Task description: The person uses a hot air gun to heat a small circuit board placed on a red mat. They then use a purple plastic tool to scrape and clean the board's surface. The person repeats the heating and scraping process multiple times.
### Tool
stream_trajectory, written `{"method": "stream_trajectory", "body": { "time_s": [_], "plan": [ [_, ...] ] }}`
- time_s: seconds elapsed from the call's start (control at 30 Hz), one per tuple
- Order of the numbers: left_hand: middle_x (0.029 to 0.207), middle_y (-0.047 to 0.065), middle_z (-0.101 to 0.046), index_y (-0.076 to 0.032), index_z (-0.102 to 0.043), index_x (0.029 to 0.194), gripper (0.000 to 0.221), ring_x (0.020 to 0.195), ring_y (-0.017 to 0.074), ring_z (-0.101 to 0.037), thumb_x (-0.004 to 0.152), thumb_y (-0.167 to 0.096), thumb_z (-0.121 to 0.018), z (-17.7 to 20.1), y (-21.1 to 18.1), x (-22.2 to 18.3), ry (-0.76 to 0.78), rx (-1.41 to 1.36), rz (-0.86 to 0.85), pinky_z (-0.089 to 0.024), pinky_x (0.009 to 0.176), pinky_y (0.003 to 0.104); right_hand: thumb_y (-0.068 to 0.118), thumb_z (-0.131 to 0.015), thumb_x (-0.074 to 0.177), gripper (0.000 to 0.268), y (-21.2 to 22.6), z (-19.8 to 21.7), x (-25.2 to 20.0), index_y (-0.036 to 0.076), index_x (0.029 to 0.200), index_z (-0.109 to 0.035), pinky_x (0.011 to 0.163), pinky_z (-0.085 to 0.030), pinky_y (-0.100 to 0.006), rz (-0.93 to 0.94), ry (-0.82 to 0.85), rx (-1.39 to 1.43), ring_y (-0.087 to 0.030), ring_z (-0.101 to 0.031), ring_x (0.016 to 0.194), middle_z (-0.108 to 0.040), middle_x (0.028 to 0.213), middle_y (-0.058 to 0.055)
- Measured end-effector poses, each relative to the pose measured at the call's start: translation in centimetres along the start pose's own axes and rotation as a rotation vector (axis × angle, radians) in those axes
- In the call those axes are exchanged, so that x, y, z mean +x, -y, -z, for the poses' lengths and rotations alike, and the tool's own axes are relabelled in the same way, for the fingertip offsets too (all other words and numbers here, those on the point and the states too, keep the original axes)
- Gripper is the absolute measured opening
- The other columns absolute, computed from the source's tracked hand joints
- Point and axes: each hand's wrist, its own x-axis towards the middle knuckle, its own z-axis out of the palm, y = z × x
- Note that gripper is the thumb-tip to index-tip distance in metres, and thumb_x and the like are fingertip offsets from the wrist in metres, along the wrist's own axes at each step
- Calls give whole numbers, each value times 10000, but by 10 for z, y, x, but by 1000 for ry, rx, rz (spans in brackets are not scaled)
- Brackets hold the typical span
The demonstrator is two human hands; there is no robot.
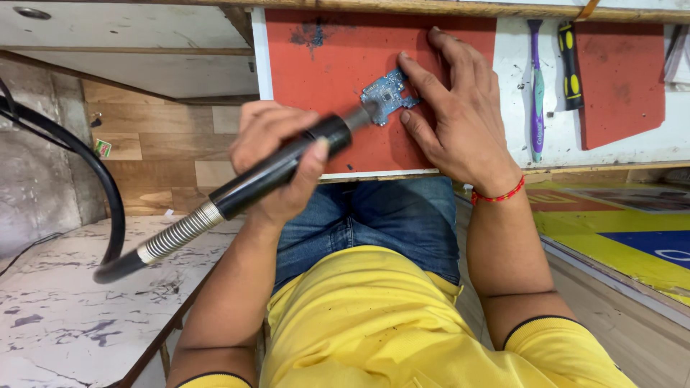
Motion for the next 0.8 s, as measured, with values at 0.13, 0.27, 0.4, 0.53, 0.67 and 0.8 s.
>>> {"method": "stream_trajectory", "body": {
  "time_s": [0.13,0.27,0.4,0.53,0.67,0.8],
  "plan": [
    [982,111,-721,-32,-710,1082,292,972,283,-639,953,-293,-737,1,-2,2,-33,17,27,-518,967,366,198,-809,894,610,2,3,2,142,1467,-607,1198,-340,-525,-27,-3,19,-415,-405,1447,-420,1586,-199],
    [1015,110,-735,-36,-704,1075,289,957,279,-661,977,-306,-731,1,-1,3,-33,24,7,-520,982,384,197,-797,862,622,6,4,4,140,1451,-606,1173,-345,-521,-50,-4,39,-413,-411,1429,-430,1564,-195],
    [978,105,-733,-45,-712,1026,290,884,264,-678,927,-319,-714,1,3,4,26,-59,-54,-506,982,404,208,-784,876,637,7,5,5,122,1474,-585,1170,-341,-529,-47,3,29,-421,-406,1419,-421,1555,-202],
    [996,113,-738,-30,-707,1044,278,948,285,-679,958,-293,-724,-2,3,2,-58,1,7,-517,959,391,198,-758,916,604,3,3,2,123,1488,-584,1182,-333,-533,-30,3,-7,-419,-400,1433,-414,1575,-195],
    [947,110,-733,-37,-721,1018,267,938,275,-663,907,-280,-740,-2,-1,6,32,-11,-29,-513,958,413,198,-750,923,586,0,1,0,123,1481,-588,1176,-343,-527,-28,-12,10,-413,-407,1429,-422,1569,-192],
    [1061,139,-695,-18,-703,1108,279,1007,270,-624,967,-258,-724,-5,-1,-1,-105,7,134,-524,932,375,190,-758,919,598,1,1,-3,125,1489,-588,1177,-361,-531,-22,-8,15,-415,-412,1434,-421,1576,-187]
  ]
}}
